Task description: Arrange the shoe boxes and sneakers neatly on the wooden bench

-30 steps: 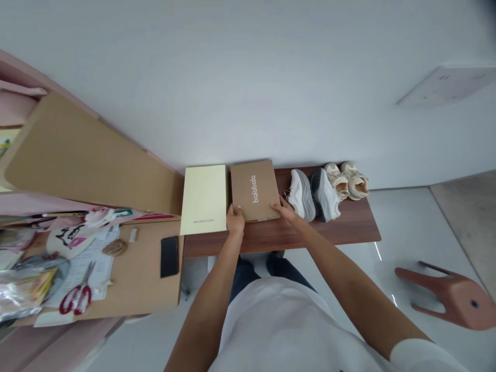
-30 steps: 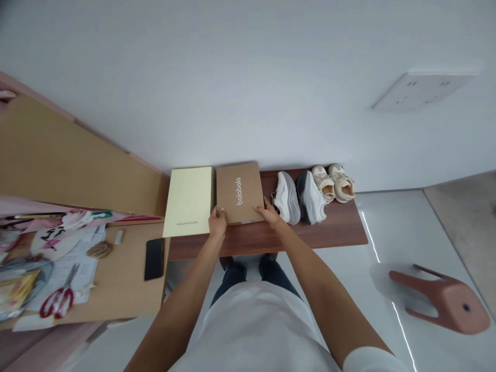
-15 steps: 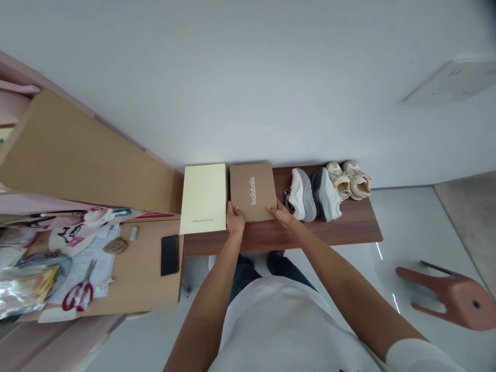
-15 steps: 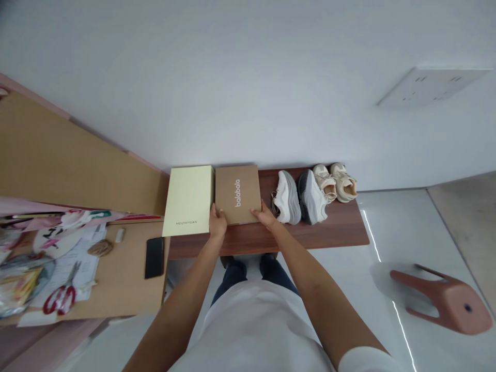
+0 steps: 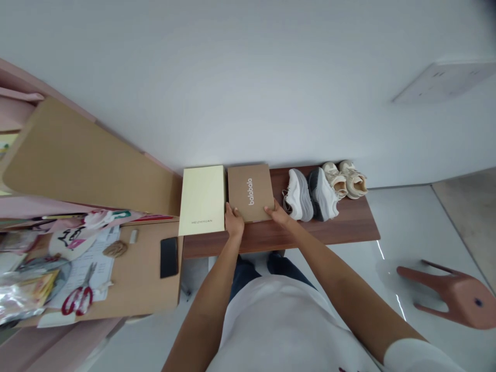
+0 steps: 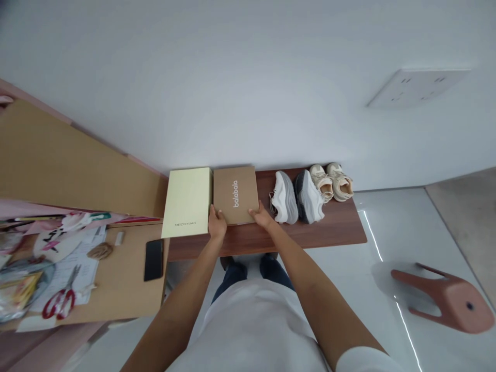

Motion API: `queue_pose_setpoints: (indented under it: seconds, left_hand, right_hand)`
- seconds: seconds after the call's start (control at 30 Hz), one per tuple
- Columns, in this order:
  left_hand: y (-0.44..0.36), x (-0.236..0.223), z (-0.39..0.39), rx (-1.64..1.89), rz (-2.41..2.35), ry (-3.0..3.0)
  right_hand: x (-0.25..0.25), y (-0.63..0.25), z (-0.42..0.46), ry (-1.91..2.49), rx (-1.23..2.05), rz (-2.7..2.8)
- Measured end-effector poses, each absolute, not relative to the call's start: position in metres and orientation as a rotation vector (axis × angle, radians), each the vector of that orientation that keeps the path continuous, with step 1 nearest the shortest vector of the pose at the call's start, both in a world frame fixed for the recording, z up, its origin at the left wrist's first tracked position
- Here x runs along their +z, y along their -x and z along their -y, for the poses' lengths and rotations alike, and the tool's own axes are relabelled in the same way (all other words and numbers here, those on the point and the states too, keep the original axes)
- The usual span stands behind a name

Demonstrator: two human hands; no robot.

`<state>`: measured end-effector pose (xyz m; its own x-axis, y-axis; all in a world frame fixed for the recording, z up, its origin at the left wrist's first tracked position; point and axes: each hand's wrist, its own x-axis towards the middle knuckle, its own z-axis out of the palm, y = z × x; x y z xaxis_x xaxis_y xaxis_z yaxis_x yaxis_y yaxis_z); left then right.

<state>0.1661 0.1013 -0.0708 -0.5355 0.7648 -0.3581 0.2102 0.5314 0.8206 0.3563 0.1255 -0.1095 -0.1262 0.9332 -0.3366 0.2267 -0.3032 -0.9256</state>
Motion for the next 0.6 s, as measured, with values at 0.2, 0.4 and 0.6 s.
queue_pose_setpoints:
  seconds: [0.2,0.4,0.6]
  left_hand:
    - [-0.188,-0.047,-0.088,1.088,-2.071,-1.071]
    - [-0.250,-0.019,-0.075,1.078,-1.522,-1.083]
    - [-0.309,-0.048,-0.069,0.854,-1.410,-1.008]
  right_hand:
    - [-0.094,-0.379,-0.121,1.705,1.340,1.293]
    - [-0.069,-0.466,-0.108,1.633,1.201,1.288]
    - [-0.072,-0.560,-0.094,1.848,1.015,1.270]
